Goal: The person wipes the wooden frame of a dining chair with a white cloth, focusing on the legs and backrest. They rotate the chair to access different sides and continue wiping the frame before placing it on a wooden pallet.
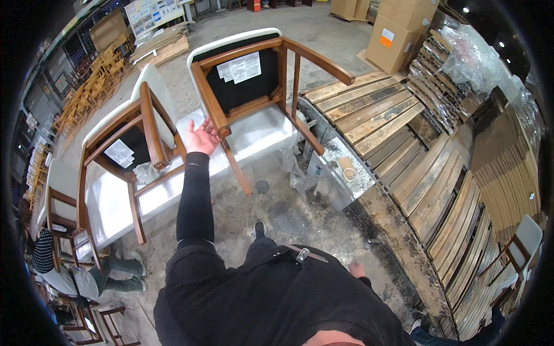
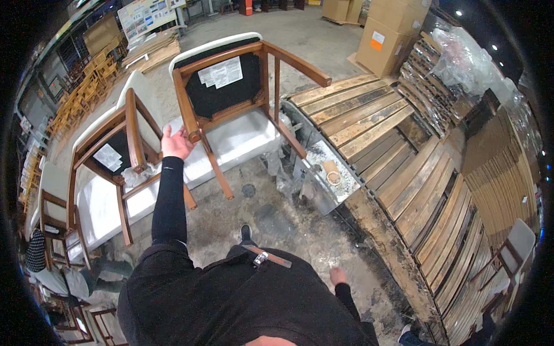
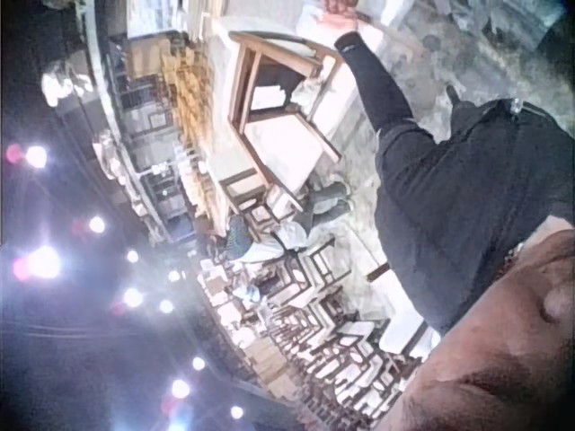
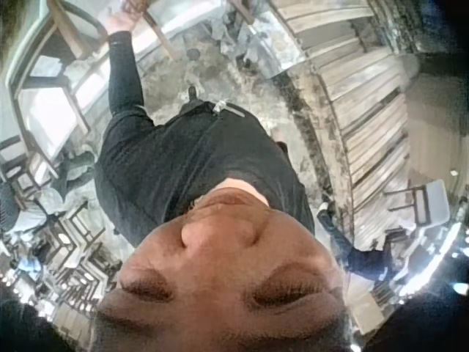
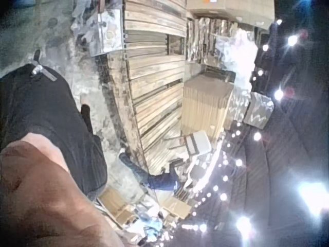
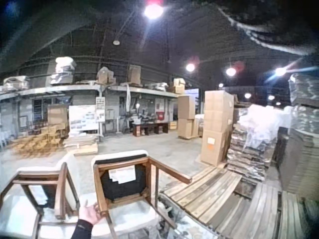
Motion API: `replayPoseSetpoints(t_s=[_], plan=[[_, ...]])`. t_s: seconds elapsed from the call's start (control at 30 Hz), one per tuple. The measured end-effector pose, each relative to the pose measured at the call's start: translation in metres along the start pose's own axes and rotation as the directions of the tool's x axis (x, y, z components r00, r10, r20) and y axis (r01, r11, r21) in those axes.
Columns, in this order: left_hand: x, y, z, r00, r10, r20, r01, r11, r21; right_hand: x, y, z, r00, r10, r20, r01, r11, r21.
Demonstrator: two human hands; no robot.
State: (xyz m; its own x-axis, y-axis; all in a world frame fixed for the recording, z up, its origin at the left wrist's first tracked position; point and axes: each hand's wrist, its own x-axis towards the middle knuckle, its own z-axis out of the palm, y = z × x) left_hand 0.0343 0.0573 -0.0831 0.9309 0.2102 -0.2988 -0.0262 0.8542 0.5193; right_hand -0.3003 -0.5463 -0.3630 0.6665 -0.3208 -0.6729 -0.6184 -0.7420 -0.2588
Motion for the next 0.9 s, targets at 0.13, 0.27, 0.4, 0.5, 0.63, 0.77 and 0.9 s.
replayPoseSetpoints(t_s=[0.13,0.27,0.4,0.5,0.63,0.77,0.9], plan=[[-0.004,0.027,0.034,0.961,-0.073,0.267,0.046,0.993,0.106,0.038,-0.102,-0.053,0.911,-0.304,-0.28,0.41,0.749,0.521],[-0.004,0.026,0.053,0.978,-0.049,0.205,-0.002,0.97,0.243,0.014,-0.201,-0.081,0.865,-0.46,-0.198,0.453,0.551,0.701],[0.005,0.021,0.055,0.979,-0.032,0.203,-0.017,0.971,0.237,-0.025,-0.263,-0.081,0.815,-0.578,-0.043,0.436,0.562,0.703],[0.017,0.022,0.056,0.974,-0.035,0.223,-0.007,0.983,0.182,-0.034,-0.289,-0.084,0.794,-0.6,0.097,0.379,0.614,0.693],[0.032,0.021,0.06,0.985,-0.048,0.167,0.019,0.985,0.173,-0.022,-0.322,-0.106,0.79,-0.61,0.064,0.418,0.611,0.672],[0.034,0.014,0.062,0.998,0.015,0.062,-0.031,0.966,0.258,-0.009,-0.364,-0.138,0.802,-0.596,-0.029,0.464,0.592,0.659],[0.031,0.011,0.065,0.998,0.052,0.032,-0.058,0.965,0.257,0.0,-0.406,-0.167,0.819,-0.572,-0.053,0.458,0.595,0.66]])
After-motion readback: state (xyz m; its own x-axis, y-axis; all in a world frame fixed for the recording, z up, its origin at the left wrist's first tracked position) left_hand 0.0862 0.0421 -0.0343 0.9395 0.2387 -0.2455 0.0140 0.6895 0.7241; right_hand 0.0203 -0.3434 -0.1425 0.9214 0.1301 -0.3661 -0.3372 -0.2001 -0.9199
